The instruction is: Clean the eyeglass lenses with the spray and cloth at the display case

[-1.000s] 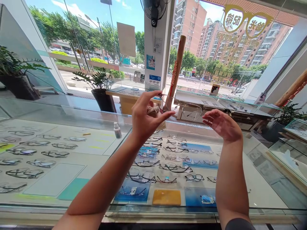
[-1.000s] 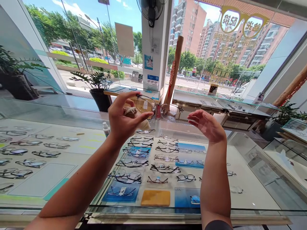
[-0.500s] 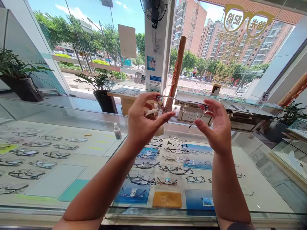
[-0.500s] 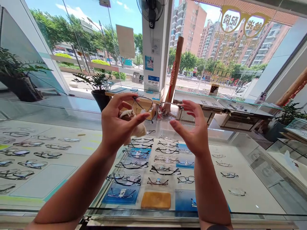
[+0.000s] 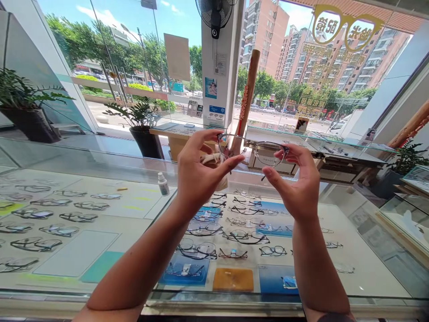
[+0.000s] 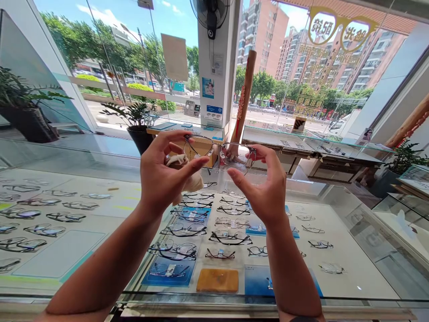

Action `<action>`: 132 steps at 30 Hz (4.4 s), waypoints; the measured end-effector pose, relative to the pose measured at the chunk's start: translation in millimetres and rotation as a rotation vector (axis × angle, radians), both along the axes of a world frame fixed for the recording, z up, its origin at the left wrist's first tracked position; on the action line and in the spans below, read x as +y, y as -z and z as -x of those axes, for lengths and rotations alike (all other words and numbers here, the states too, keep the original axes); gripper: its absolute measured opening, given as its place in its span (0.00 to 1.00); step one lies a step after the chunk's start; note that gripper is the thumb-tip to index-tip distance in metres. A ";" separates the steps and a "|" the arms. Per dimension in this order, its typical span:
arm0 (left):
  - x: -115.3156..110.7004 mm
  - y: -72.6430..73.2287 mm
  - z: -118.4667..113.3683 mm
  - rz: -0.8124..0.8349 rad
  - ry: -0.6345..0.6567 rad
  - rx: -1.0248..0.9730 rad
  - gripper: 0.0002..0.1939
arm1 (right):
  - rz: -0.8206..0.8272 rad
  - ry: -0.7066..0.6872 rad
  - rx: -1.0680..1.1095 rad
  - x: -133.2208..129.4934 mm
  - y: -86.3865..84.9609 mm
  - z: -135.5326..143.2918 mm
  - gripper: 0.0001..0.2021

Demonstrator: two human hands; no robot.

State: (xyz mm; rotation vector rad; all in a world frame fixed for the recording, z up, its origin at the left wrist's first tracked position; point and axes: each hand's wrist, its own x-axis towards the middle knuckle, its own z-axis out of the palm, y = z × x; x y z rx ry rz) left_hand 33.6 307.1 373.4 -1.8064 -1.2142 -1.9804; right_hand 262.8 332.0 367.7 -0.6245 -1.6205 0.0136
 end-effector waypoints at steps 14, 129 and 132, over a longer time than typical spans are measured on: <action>15.8 5.5 5.2 -0.049 -0.113 0.054 0.31 | 0.061 -0.036 0.072 21.7 12.1 13.9 0.27; 37.8 11.1 15.2 -0.138 -0.103 0.113 0.28 | 0.044 0.022 0.058 33.3 17.7 13.3 0.22; 36.6 10.9 13.5 -0.108 -0.081 0.088 0.28 | 0.039 0.032 0.066 33.5 17.8 13.4 0.21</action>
